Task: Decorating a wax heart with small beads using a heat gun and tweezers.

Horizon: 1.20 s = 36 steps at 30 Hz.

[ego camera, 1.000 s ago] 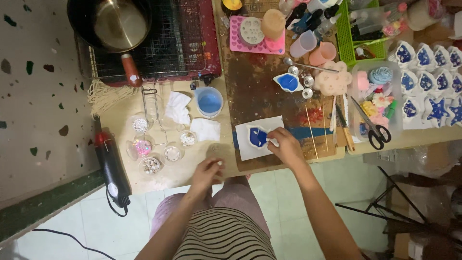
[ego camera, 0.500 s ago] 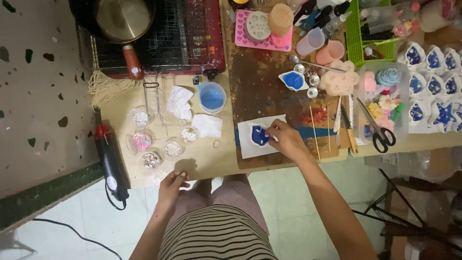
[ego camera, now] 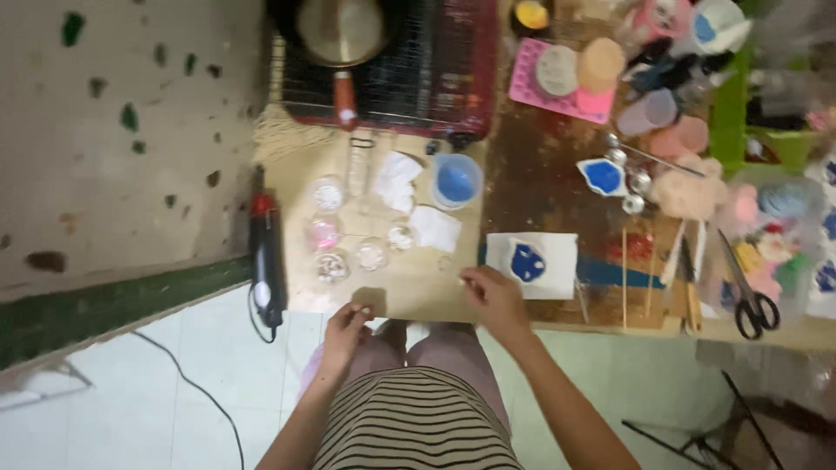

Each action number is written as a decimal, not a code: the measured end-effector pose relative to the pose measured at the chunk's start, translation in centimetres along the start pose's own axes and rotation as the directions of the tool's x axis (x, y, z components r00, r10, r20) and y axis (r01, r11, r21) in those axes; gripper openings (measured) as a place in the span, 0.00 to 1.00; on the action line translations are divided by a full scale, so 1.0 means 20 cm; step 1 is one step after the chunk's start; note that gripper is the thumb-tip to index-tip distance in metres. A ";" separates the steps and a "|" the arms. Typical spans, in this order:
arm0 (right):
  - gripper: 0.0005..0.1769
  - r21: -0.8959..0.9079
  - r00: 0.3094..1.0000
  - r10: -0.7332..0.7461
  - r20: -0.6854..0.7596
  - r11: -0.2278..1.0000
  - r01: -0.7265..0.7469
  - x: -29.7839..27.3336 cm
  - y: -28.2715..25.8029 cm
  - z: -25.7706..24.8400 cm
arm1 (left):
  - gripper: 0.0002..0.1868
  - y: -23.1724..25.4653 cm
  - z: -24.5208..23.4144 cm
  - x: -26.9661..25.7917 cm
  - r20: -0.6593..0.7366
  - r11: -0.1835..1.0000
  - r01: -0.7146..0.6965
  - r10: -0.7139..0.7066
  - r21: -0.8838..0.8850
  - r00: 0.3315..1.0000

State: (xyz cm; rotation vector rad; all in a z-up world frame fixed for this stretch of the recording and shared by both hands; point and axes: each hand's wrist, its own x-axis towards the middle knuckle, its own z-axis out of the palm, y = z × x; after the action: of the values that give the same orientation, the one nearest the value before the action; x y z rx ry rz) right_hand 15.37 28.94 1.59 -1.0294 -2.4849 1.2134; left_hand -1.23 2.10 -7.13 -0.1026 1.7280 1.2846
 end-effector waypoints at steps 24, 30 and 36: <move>0.06 -0.219 0.997 -0.071 0.008 0.973 0.071 0.45 -0.01 0.57 | 0.12 -0.02 -0.05 -0.05 -0.106 0.994 -0.087 0.080 -0.064 0.991; 0.12 0.481 0.783 0.477 0.399 0.618 -0.622 0.29 -0.06 0.33 | 0.16 0.18 0.20 0.01 0.030 0.979 -0.177 0.181 -0.102 0.983; 0.13 0.691 0.770 0.486 0.414 0.383 -0.613 -0.05 -0.03 0.29 | 0.13 0.43 0.48 -0.06 0.222 0.962 -0.130 0.185 -0.240 0.957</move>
State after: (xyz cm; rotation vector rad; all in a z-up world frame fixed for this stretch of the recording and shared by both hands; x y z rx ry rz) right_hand 13.25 24.41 -1.71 -1.5150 -1.2382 2.3599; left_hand 0.68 12.92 -0.37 0.0629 1.4017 1.5406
